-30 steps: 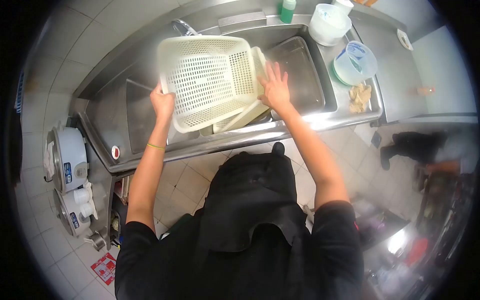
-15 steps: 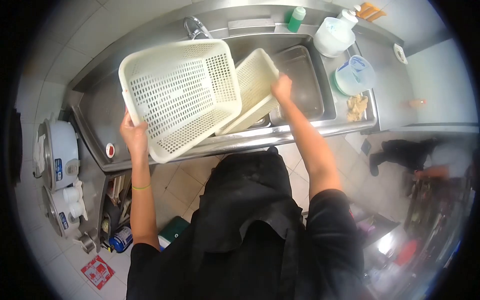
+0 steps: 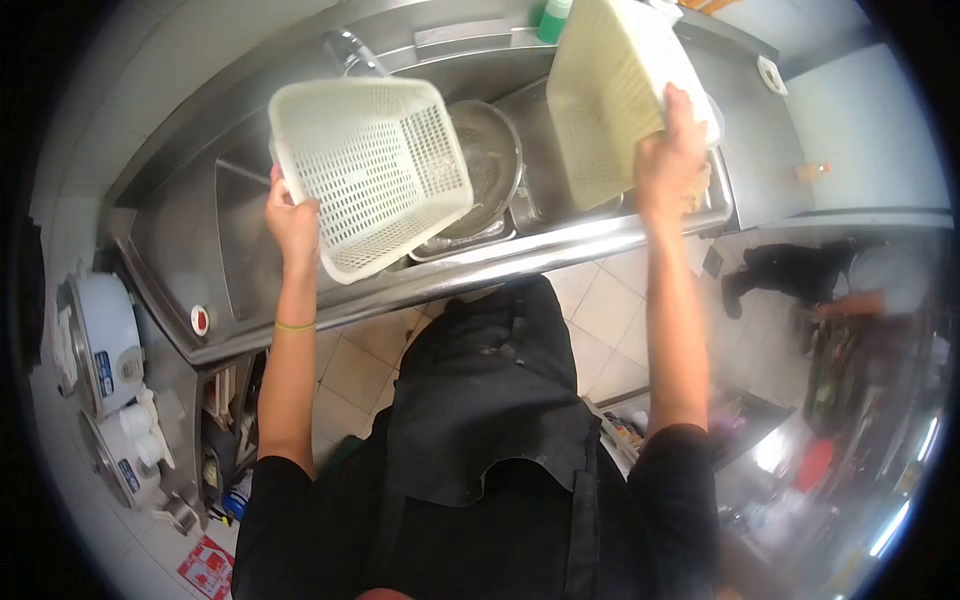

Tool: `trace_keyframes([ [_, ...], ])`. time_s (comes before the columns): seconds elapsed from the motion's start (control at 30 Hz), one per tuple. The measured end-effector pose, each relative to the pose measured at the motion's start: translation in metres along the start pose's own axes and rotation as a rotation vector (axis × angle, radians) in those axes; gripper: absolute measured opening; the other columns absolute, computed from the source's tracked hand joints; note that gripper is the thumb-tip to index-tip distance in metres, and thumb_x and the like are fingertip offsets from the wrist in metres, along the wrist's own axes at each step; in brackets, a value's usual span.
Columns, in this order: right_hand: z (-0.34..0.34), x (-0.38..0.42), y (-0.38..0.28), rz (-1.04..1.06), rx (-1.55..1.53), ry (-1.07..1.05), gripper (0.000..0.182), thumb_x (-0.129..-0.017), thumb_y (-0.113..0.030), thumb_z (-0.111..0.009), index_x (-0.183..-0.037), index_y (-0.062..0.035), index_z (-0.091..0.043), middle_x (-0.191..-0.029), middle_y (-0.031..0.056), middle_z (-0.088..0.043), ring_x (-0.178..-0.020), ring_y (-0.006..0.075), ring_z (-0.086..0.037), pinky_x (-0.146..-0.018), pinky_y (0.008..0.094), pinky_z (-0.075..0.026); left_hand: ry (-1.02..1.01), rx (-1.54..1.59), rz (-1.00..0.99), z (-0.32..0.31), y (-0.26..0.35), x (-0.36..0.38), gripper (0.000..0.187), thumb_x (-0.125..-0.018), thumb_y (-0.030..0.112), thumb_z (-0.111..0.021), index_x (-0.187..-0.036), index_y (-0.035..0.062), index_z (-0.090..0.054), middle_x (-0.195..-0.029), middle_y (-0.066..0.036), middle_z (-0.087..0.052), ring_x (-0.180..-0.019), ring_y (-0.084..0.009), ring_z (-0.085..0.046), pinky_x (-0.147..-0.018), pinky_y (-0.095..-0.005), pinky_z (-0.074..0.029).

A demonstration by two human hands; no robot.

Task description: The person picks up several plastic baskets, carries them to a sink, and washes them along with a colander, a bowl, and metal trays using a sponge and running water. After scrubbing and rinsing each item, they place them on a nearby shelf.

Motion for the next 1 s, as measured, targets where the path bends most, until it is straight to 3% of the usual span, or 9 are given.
trace_keyframes([
  [0.07,-0.032,0.034,0.029,-0.017,0.032,-0.020,0.062,-0.064,0.015,-0.042,-0.122,-0.0055,-0.052,-0.117,0.0170,-0.058,-0.109,0.0330,-0.055,-0.093,0.0405,-0.042,-0.006,-0.097,-0.041,-0.028,-0.022,-0.013,0.009,-0.059,-0.007,-0.051,-0.066,-0.0030,-0.048,-0.127,-0.034,-0.046,-0.128,-0.0355,-0.040,-0.098,-0.0324,-0.034],
  [0.17,-0.054,0.069,0.059,-0.179,-0.072,0.029,0.062,-0.062,0.017,-0.041,-0.119,-0.0033,-0.053,-0.114,0.0194,-0.058,-0.106,0.0350,-0.054,-0.093,0.0395,-0.042,-0.150,-0.269,0.054,-0.072,-0.077,-0.045,0.008,-0.058,-0.006,-0.052,-0.064,-0.0015,-0.048,-0.110,-0.030,-0.058,-0.110,-0.0329,-0.055,-0.098,-0.0301,-0.033],
  [0.37,-0.115,0.138,0.121,-0.372,-0.305,-0.230,0.045,-0.072,0.012,-0.048,-0.116,0.0016,-0.053,-0.126,0.0224,-0.050,-0.120,0.0371,-0.046,-0.101,0.0395,-0.037,-0.412,-0.512,0.131,-0.159,-0.099,-0.097,0.015,-0.059,-0.005,-0.051,-0.072,-0.0017,-0.057,-0.065,-0.008,-0.058,-0.065,-0.0173,-0.055,-0.076,-0.0286,-0.046],
  [0.47,-0.081,0.120,0.128,-0.503,-0.408,-0.260,0.034,-0.078,0.005,-0.056,-0.111,0.0019,-0.055,-0.128,0.0208,-0.049,-0.121,0.0358,-0.046,-0.100,0.0384,-0.038,-0.563,-0.605,0.074,-0.206,-0.097,-0.110,0.032,-0.059,-0.004,-0.052,-0.088,-0.0010,-0.065,-0.067,-0.006,-0.060,-0.065,-0.0161,-0.056,-0.066,-0.0288,-0.046],
  [0.57,-0.048,0.066,0.176,-0.220,-0.209,-0.162,0.022,-0.078,-0.001,-0.062,-0.099,-0.0059,-0.062,-0.104,0.0111,-0.062,-0.092,0.0283,-0.060,-0.080,0.0379,-0.047,-0.716,-0.602,-0.051,-0.235,-0.144,-0.134,0.029,-0.060,-0.002,-0.056,-0.087,-0.0004,-0.065,-0.066,-0.009,-0.060,-0.066,-0.0185,-0.058,-0.066,-0.0297,-0.046],
  [0.63,-0.049,0.029,0.233,-0.437,-0.182,-0.265,0.024,-0.076,-0.003,-0.063,-0.099,-0.0079,-0.063,-0.093,0.0085,-0.061,-0.084,0.0287,-0.059,-0.075,0.0378,-0.047,-0.819,-0.862,-0.012,-0.256,-0.150,-0.135,0.024,-0.061,-0.002,-0.057,-0.084,-0.0012,-0.063,-0.066,-0.012,-0.060,-0.067,-0.0223,-0.061,-0.068,-0.0319,-0.047],
  [0.7,-0.061,-0.003,0.271,-0.356,0.005,-0.333,0.025,-0.075,-0.005,-0.064,-0.100,-0.0091,-0.063,-0.093,0.0088,-0.059,-0.083,0.0289,-0.057,-0.074,0.0377,-0.046,-0.801,-0.903,0.046,-0.276,-0.130,-0.121,0.021,-0.064,-0.001,-0.059,-0.085,-0.0014,-0.061,-0.082,-0.018,-0.063,-0.076,-0.0290,-0.063,-0.073,-0.0357,-0.048],
  [0.83,-0.060,-0.029,0.310,-0.270,0.162,-0.226,0.026,-0.076,-0.006,-0.065,-0.102,-0.0084,-0.063,-0.101,0.0100,-0.057,-0.091,0.0285,-0.056,-0.077,0.0358,-0.046,-0.633,-0.870,-0.575,-0.352,-0.008,-0.070,0.024,-0.071,-0.005,-0.055,-0.094,0.0003,-0.060,-0.115,-0.018,-0.058,-0.100,-0.0351,-0.059,-0.088,-0.0400,-0.046],
  [1.0,-0.059,0.024,0.330,-0.640,-0.147,-0.187,0.028,-0.077,-0.004,-0.063,-0.104,-0.0060,-0.062,-0.109,0.0095,-0.056,-0.101,0.0243,-0.055,-0.079,0.0316,-0.046,-1.174,-0.165,-0.692,-0.540,0.139,0.073,0.035,-0.070,-0.011,-0.048,-0.101,0.0007,-0.060,-0.107,-0.014,-0.061,-0.098,-0.0315,-0.059,-0.084,-0.0353,-0.049],
])
Point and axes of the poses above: each hand's wrist, its own x-axis away from the middle knuckle, its own z-axis out of the back of the hand, y = z × x, the point moved 9 cm from there along -x, towards the middle knuckle
